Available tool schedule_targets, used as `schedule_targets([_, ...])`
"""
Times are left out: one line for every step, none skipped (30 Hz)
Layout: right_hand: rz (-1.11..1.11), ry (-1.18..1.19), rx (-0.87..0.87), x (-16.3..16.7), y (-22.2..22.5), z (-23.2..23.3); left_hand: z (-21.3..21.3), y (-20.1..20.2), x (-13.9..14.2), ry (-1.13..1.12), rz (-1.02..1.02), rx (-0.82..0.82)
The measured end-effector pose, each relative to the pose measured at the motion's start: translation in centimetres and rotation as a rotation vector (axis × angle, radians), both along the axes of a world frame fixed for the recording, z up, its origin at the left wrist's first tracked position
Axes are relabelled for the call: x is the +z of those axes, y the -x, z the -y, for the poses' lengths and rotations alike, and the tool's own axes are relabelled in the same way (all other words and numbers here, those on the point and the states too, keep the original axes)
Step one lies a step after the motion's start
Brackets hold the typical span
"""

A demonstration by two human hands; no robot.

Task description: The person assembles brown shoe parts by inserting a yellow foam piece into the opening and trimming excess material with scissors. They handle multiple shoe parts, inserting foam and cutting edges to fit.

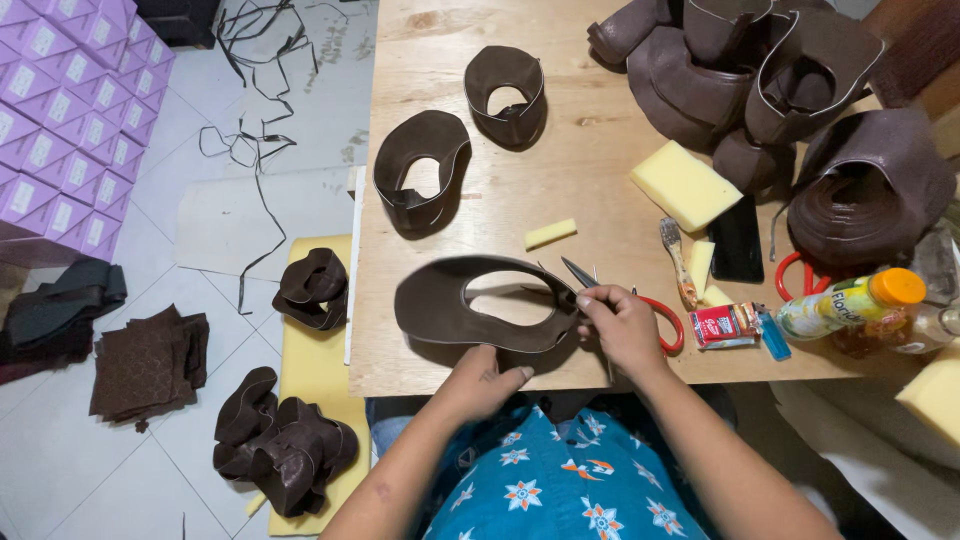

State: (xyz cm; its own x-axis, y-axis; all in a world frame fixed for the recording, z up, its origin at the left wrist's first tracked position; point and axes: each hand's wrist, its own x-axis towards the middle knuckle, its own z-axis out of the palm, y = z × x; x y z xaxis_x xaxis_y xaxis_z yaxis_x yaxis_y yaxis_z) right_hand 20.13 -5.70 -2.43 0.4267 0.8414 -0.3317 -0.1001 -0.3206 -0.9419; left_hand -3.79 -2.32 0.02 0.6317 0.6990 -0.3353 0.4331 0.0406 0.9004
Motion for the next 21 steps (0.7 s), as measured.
schedule_targets([0.079,-0.002,0.026,0.6,-0.3,-0.2,0.3,0.2,0.4,0.155,-0.171,-0.027])
schedule_targets([0.159,-0.005,0.054,1.2,-0.5,-0.5,0.5,0.3,0.9,0.207,-0.087,-0.169])
schedule_targets([0.271,0.005,0.091,1.8,-0.6,-0.7,0.6,0.3,1.3,0.258,-0.003,-0.309])
schedule_targets([0.382,0.015,0.129,2.4,-0.7,-0.8,0.7,0.3,1.7,0.309,0.080,-0.450])
schedule_targets([0.493,0.025,0.167,2.8,-0.7,-1.0,0.6,-0.1,2.1,0.285,0.141,-0.310])
schedule_targets([0.499,-0.003,0.184,3.3,-0.6,-1.3,0.3,-1.0,2.3,0.259,0.202,-0.169])
schedule_targets([0.505,-0.031,0.202,3.6,-0.5,-1.6,0.0,-1.8,2.4,0.232,0.262,-0.027])
schedule_targets([0.511,-0.059,0.219,3.9,-0.4,-1.8,-0.7,-2.5,2.5,-0.004,0.254,0.121])
schedule_targets([0.527,-0.063,0.243,4.1,-0.3,-2.0,-1.6,-3.2,2.5,-0.242,0.243,0.268])
schedule_targets([0.544,-0.068,0.269,4.2,-0.3,-2.2,-2.6,-4.0,2.5,-0.149,0.162,0.252])
schedule_targets([0.562,-0.074,0.294,4.2,-0.2,-2.4,-3.8,-4.7,2.5,-0.056,0.082,0.233])
schedule_targets([0.570,-0.095,0.301,4.2,-0.2,-2.5,-4.5,-5.3,2.5,0.035,0.003,0.211])
schedule_targets([0.578,-0.115,0.306,4.0,-0.3,-2.5,-4.8,-5.7,2.5,0.046,0.005,0.227])
schedule_targets([0.585,-0.132,0.312,3.9,-0.4,-2.5,-4.9,-6.1,2.5,0.059,0.006,0.242])
schedule_targets([0.530,-0.124,0.271,3.6,-0.5,-2.5,-4.8,-6.3,2.6,0.072,0.005,0.255])
schedule_targets([0.475,-0.118,0.227,3.4,-0.7,-2.5,-4.3,-6.4,2.7,0.018,0.152,0.236])
schedule_targets([0.419,-0.111,0.182,3.2,-0.8,-2.4,-3.3,-6.3,2.8,-0.036,0.300,0.214])
schedule_targets([0.333,-0.106,0.137,3.0,-1.0,-2.3,-2.6,-6.2,3.0,-0.088,0.447,0.193])
schedule_targets([0.247,-0.104,0.091,2.8,-1.1,-2.2,-1.8,-5.9,3.1,0.145,0.421,0.080])
schedule_targets([0.159,-0.099,0.046,2.6,-1.2,-2.1,-0.8,-5.6,3.2,0.381,0.388,-0.031])
schedule_targets([0.072,-0.121,0.003,2.5,-1.0,-1.9,-0.2,-5.5,3.3,0.386,0.296,-0.126])
